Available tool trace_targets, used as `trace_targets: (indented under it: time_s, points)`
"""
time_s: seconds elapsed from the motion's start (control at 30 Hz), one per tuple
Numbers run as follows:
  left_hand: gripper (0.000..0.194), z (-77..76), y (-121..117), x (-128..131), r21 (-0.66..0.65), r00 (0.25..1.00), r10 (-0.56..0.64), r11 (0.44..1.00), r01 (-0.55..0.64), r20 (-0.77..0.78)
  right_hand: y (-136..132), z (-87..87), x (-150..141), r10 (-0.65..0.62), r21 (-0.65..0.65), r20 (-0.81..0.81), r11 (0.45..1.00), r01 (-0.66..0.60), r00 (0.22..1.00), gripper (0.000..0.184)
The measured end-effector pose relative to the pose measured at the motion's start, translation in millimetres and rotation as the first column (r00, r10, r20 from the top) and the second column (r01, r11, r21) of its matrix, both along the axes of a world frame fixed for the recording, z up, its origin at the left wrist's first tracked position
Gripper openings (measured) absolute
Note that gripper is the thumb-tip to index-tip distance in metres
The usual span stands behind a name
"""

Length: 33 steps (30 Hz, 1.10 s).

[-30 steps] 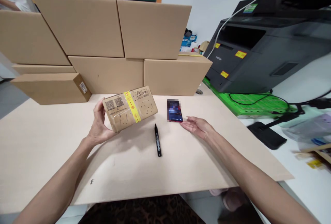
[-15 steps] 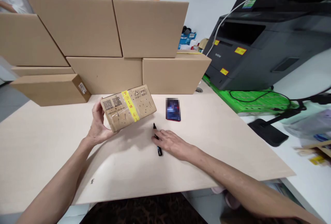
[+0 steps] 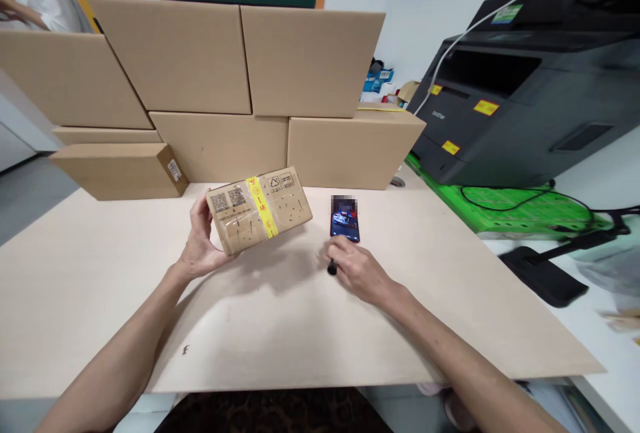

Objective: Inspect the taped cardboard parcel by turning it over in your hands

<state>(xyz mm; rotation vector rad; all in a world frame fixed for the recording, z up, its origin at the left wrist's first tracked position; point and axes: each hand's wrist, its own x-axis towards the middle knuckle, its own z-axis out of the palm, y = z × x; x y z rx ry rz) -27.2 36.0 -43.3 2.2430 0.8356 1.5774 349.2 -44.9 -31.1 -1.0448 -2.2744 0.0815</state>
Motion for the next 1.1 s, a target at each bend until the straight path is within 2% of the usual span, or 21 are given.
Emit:
trace_targets:
  time_s: [0.13, 0.2, 0.27, 0.43, 0.5, 0.57, 0.63, 0.67, 0.73, 0.77, 0.83, 0.9, 0.93, 1.0, 1.07, 1.1]
  points:
    - [0.142, 1.2, 0, -1, 0.006, 1.000, -0.003, 1.000, 0.003, -0.007, -1, -12.6, -1, 0.089, 0.004, 0.263, 0.996, -0.094, 0.961, 0.039]
    - [0.141, 2.3, -1, -1, 0.009, 1.000, -0.009, 1.000, 0.009, -0.016, 4, -19.0, -3, 0.111, 0.006, 0.339, 0.993, -0.120, 0.934, 0.041]
    - [0.140, 3.3, -1, -2, 0.002, 1.000, -0.012, 1.000, 0.012, -0.022, 14, -23.9, -4, 0.117, -0.027, 0.361, 0.993, -0.115, 0.925, 0.039]
    - [0.141, 2.3, -2, -3, -0.017, 1.000, -0.006, 1.000, 0.006, -0.004, 47, -27.9, -5, 0.081, -0.140, 0.266, 0.989, -0.044, 0.960, 0.033]
    - [0.140, 0.9, -2, -3, -0.010, 1.000, 0.003, 1.000, -0.003, 0.002, 56, -26.3, -9, 0.038, -0.140, 0.145, 0.990, -0.017, 0.989, 0.034]
    - [0.139, -0.2, -1, -2, -0.003, 1.000, 0.009, 1.000, -0.009, 0.006, 60, -21.9, -16, -0.061, -0.158, -0.083, 0.986, 0.047, 0.995, 0.036]
    - [0.138, 0.0, -1, -1, 0.013, 1.000, 0.006, 1.000, -0.006, 0.022, 61, -13.9, -26, -0.160, -0.238, -0.384, 0.969, 0.070, 0.909, 0.044]
    - [0.137, 0.9, -1, 0, 0.023, 1.000, 0.003, 1.000, -0.004, 0.030, 62, -8.6, -32, -0.182, -0.294, -0.525, 0.955, 0.024, 0.831, 0.051]
    - [0.134, 4.4, -2, 2, 0.042, 0.999, -0.003, 0.999, 0.002, 0.040, 64, 3.7, -42, -0.124, -0.341, -0.688, 0.925, -0.168, 0.715, 0.078]
    - [0.132, 6.9, -3, 3, 0.048, 0.999, -0.007, 0.999, 0.005, 0.039, 67, 10.3, -46, -0.072, -0.350, -0.708, 0.900, -0.260, 0.703, 0.094]
    - [0.129, 12.4, -7, 4, 0.040, 0.999, -0.012, 0.999, 0.010, 0.034, 73, 22.9, -54, 0.036, -0.386, -0.677, 0.833, -0.396, 0.735, 0.118]
    - [0.127, 17.0, -10, 2, 0.009, 0.999, -0.005, 1.000, 0.004, 0.045, 79, 34.4, -64, 0.118, -0.413, -0.645, 0.777, -0.474, 0.755, 0.127]
    - [0.126, 18.5, -11, -1, -0.014, 0.998, 0.007, 1.000, -0.006, 0.060, 80, 39.7, -70, 0.144, -0.393, -0.649, 0.778, -0.491, 0.747, 0.126]
    - [0.123, 19.9, -13, -7, -0.076, 0.994, 0.037, 0.997, -0.029, 0.103, 73, 49.6, -87, 0.163, -0.267, -0.689, 0.849, -0.457, 0.706, 0.116]
    - [0.117, 20.8, -13, -13, -0.139, 0.987, 0.057, 0.990, -0.036, 0.147, 54, 58.2, -105, 0.131, -0.047, -0.757, 0.966, -0.254, 0.640, 0.097]
    - [0.114, 21.8, -13, -16, -0.151, 0.985, 0.058, 0.988, -0.033, 0.164, 40, 62.0, -114, 0.096, 0.003, -0.753, 0.990, -0.143, 0.651, 0.089]
